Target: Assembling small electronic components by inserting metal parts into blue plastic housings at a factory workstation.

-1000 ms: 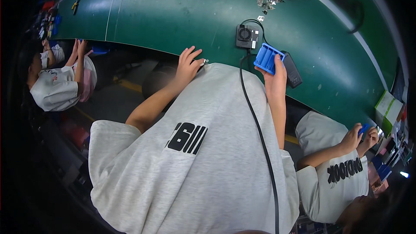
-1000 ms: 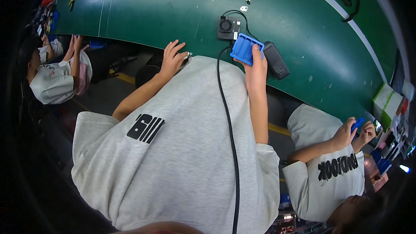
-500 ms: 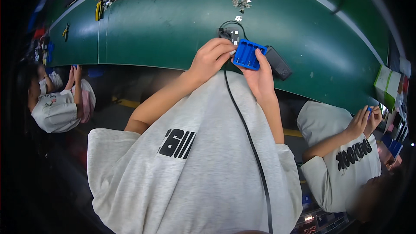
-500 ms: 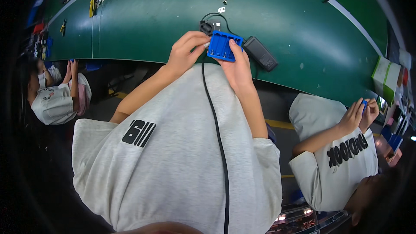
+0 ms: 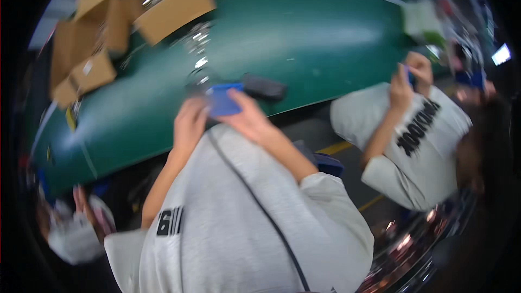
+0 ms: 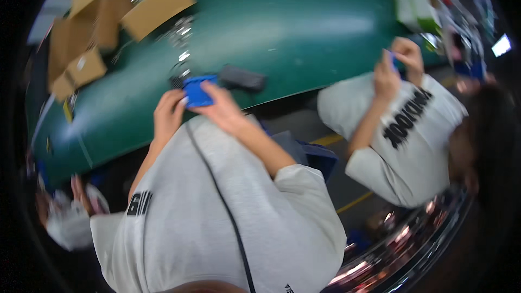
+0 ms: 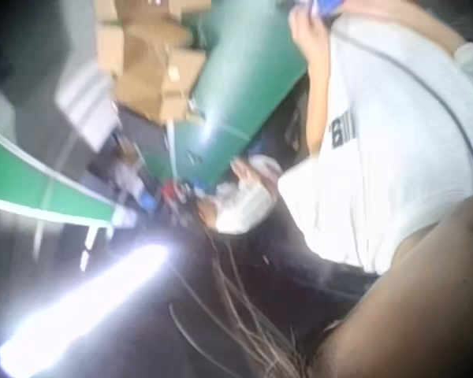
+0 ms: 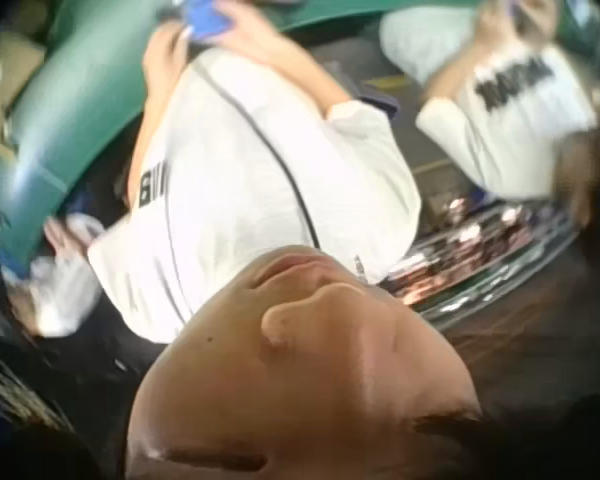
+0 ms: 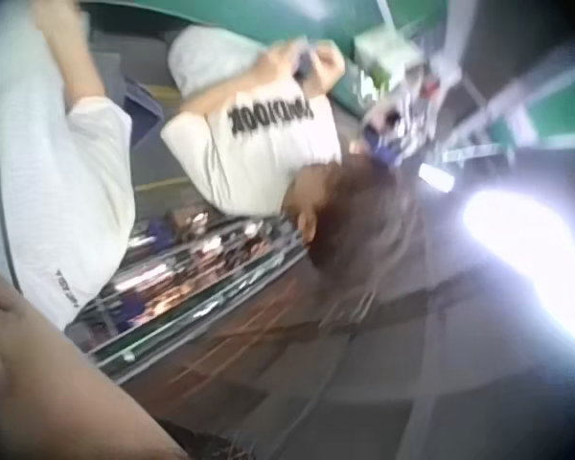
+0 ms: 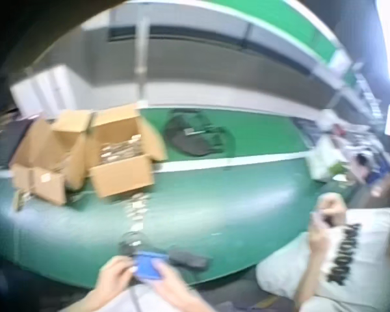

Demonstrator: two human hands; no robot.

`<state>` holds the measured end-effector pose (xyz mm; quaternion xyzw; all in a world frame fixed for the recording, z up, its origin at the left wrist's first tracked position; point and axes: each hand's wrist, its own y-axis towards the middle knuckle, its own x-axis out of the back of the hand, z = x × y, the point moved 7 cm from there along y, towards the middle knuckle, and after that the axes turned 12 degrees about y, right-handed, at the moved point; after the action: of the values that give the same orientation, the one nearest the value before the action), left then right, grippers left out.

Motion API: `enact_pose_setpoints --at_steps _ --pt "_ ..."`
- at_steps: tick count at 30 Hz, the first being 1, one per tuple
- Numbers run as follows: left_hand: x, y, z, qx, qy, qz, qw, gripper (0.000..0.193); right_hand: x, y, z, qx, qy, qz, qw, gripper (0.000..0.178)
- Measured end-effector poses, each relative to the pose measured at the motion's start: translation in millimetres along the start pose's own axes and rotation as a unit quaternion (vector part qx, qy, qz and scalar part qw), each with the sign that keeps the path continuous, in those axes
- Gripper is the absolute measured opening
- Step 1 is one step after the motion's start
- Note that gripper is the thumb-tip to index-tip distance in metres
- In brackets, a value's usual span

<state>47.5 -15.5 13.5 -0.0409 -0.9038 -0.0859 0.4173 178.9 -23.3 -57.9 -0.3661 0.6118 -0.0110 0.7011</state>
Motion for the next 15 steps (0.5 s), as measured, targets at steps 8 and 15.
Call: enact_pose_setpoints --at_steps 8,15 --pt "-19 2 22 0.093 -0.007 0.085 0.992 0.022 -15 -10 3 0.014 -0.123 0.013 0.992 0.04" --pt "-27 -3 51 0.184 -0.172 0.148 0.957 0.011 -25 -17 12 0.091 -0.156 0.007 0.984 0.038"
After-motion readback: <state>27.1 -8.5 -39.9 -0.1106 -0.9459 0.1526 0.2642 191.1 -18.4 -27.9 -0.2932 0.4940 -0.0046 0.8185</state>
